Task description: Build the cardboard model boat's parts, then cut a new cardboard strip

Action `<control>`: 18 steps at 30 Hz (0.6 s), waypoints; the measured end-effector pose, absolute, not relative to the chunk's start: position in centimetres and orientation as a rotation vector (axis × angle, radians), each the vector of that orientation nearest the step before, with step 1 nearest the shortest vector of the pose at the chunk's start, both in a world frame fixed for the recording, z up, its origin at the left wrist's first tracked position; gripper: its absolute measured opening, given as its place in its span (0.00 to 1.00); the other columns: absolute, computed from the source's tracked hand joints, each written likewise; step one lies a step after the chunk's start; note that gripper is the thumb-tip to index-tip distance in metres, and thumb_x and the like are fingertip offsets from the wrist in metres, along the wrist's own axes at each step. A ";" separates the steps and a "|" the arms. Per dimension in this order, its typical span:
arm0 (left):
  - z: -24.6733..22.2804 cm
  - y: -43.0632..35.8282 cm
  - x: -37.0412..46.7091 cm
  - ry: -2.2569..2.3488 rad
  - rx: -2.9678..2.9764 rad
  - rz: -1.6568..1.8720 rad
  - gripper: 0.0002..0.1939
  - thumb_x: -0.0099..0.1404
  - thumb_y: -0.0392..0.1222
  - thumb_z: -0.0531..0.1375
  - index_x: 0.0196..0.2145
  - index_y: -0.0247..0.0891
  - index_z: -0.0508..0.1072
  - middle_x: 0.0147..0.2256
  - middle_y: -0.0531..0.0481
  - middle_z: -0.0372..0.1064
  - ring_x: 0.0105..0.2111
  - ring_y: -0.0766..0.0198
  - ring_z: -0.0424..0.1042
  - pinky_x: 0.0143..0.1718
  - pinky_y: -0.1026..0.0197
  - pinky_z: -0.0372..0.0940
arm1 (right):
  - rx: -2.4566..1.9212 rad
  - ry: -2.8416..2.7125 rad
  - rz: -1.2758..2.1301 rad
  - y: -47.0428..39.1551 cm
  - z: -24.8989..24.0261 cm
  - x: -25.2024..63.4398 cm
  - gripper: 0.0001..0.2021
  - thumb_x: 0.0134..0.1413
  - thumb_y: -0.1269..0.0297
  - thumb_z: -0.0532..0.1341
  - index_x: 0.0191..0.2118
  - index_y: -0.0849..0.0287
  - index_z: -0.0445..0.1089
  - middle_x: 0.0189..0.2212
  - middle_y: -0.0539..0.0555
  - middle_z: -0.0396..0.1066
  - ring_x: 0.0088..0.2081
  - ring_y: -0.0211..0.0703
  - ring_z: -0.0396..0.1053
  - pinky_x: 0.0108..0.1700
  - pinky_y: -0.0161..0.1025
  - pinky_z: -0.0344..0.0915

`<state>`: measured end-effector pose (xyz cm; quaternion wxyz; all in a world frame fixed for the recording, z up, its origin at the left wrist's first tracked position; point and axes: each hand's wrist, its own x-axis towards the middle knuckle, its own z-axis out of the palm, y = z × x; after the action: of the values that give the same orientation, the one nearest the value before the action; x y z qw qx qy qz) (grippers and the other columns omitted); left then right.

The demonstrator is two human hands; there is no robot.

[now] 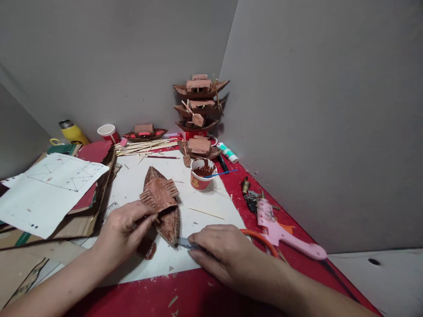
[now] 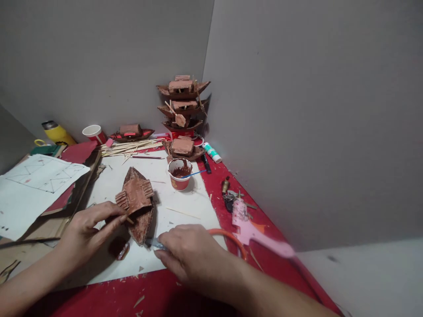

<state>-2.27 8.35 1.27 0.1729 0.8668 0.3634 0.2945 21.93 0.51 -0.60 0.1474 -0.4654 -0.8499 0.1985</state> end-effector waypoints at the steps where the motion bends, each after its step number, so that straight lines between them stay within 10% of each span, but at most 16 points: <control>1: 1.2 8.4 -2.3 0.997 2.505 0.837 0.06 0.65 0.37 0.57 0.33 0.39 0.74 0.27 0.51 0.74 0.27 0.65 0.72 0.30 0.65 0.65 | -1.340 -2.447 0.572 0.5 -0.6 22.0 0.12 0.65 0.61 0.52 0.38 0.58 0.71 0.30 0.52 0.73 0.33 0.43 0.70 0.36 0.38 0.58; 18: 0.6 8.3 -2.3 0.884 2.806 0.735 0.08 0.68 0.35 0.53 0.37 0.36 0.72 0.30 0.47 0.72 0.30 0.62 0.71 0.31 0.63 0.66 | -1.364 -2.478 0.575 0.6 0.1 22.1 0.10 0.65 0.62 0.53 0.38 0.58 0.70 0.29 0.51 0.73 0.32 0.41 0.69 0.36 0.36 0.58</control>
<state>-2.26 8.30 0.58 0.0547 0.9239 0.2911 0.2421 22.11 0.58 0.07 0.1269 -0.4688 -0.8515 0.1976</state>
